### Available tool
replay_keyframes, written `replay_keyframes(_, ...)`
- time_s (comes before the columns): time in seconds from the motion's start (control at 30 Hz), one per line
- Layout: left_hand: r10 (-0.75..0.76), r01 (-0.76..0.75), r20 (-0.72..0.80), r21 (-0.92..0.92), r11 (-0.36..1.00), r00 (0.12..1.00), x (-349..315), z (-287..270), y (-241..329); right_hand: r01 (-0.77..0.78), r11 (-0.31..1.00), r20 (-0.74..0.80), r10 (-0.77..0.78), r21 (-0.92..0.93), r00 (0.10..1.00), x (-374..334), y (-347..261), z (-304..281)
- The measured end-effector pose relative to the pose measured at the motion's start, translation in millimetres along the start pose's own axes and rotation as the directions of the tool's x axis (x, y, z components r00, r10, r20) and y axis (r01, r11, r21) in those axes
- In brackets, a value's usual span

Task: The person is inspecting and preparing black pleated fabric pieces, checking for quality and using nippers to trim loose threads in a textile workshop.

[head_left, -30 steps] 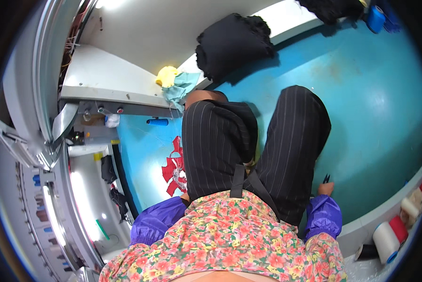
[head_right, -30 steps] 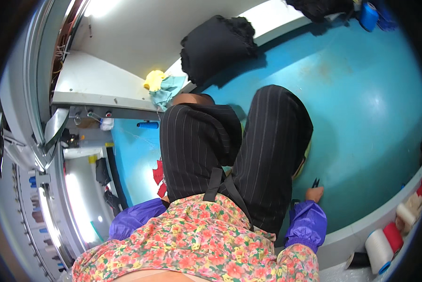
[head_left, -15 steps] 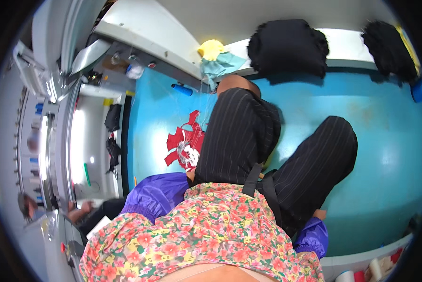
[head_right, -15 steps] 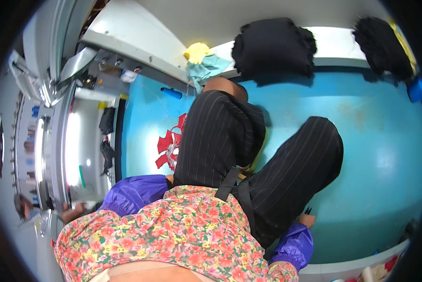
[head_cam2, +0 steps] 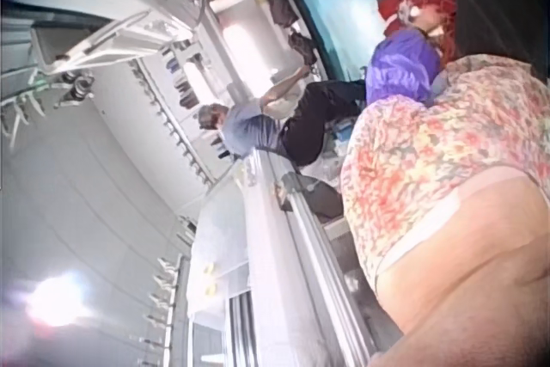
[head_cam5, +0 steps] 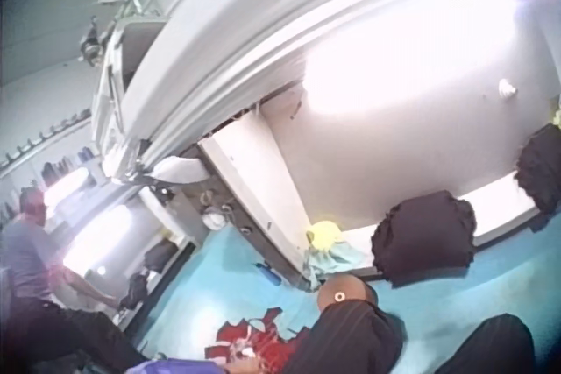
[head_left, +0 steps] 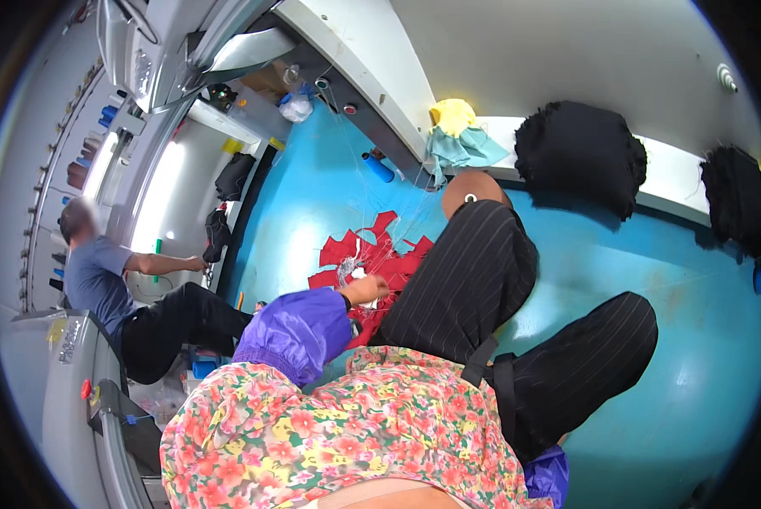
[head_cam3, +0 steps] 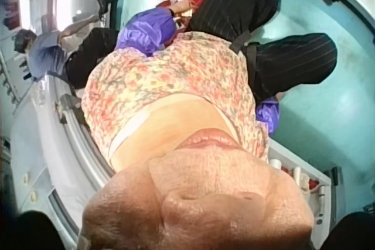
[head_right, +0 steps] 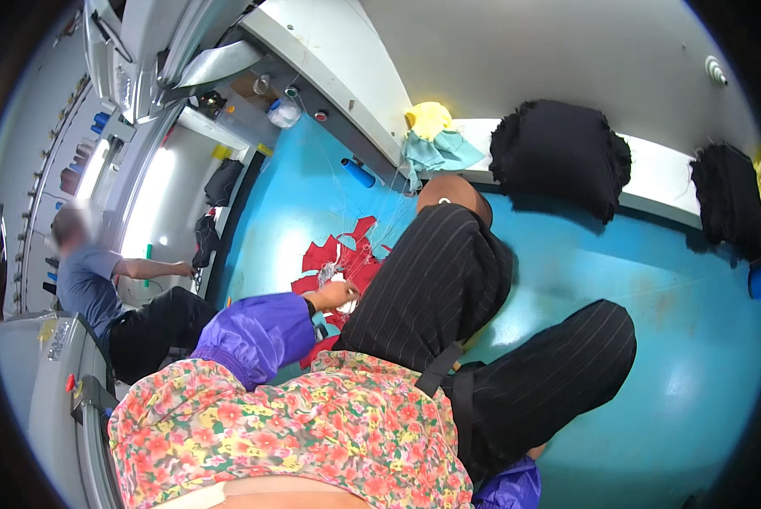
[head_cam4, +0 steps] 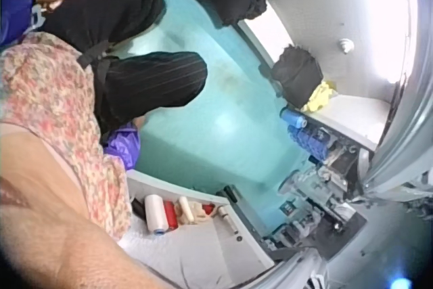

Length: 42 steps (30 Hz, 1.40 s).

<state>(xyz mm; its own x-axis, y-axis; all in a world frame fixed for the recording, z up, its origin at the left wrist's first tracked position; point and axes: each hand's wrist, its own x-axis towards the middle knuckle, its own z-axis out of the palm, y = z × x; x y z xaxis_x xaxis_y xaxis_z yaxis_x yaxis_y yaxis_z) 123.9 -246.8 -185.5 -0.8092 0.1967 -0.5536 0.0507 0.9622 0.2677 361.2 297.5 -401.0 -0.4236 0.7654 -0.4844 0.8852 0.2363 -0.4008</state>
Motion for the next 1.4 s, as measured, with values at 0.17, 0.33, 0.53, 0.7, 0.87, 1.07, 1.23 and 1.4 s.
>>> replay_keyframes(0.17, -0.259, 0.12, -0.44, -0.318, 0.94, 0.86, 51.2, -95.1, -53.9, 0.087, 0.995, -0.029, -0.086, 0.043, 0.996, 15.3, -26.1, -19.2)
replay_keyframes(0.33, -0.35, -0.058, -0.714, -0.479, 0.876, 0.606, 93.5, -203.5, -60.3, 0.151, 0.985, -0.082, -0.144, 0.085, 0.986, 30.6, -50.7, -41.2)
replay_keyframes(0.53, -0.386, -0.185, -0.855, -0.466, 0.865, 0.346, 122.0, -284.8, -12.5, 0.217, 0.966, -0.162, -0.193, 0.144, 0.968, 44.4, -84.6, -65.0)
replay_keyframes(0.7, -0.433, -0.264, -0.867, -0.49, 0.831, 0.245, 154.4, -324.9, -11.2, 0.258, 0.949, -0.206, -0.22, 0.18, 0.953, 48.5, -100.3, -80.3)
replay_keyframes(0.87, -0.414, -0.256, -0.891, -0.451, 0.855, 0.185, 171.9, -345.1, -20.2, 0.287, 0.936, -0.241, -0.236, 0.205, 0.941, 49.7, -102.7, -98.6)
replay_keyframes(1.07, -0.54, -0.323, -0.724, -0.681, 0.657, 0.429, 147.1, -344.0, 9.4, 0.321, 0.921, -0.283, -0.254, 0.221, 0.925, 55.1, -91.4, -134.5)
replay_keyframes(1.23, -0.366, -0.379, -0.875, -0.47, 0.797, 0.317, 127.6, -353.2, -32.1, 0.377, 0.89, -0.282, -0.305, 0.255, 0.91, 62.2, -92.8, -147.5)
replay_keyframes(1.4, 0.176, -0.497, -0.948, 0.023, 0.868, 0.264, 55.8, -325.5, 57.8, 0.395, 0.873, -0.302, -0.309, 0.285, 0.902, 66.9, -72.0, -172.7)
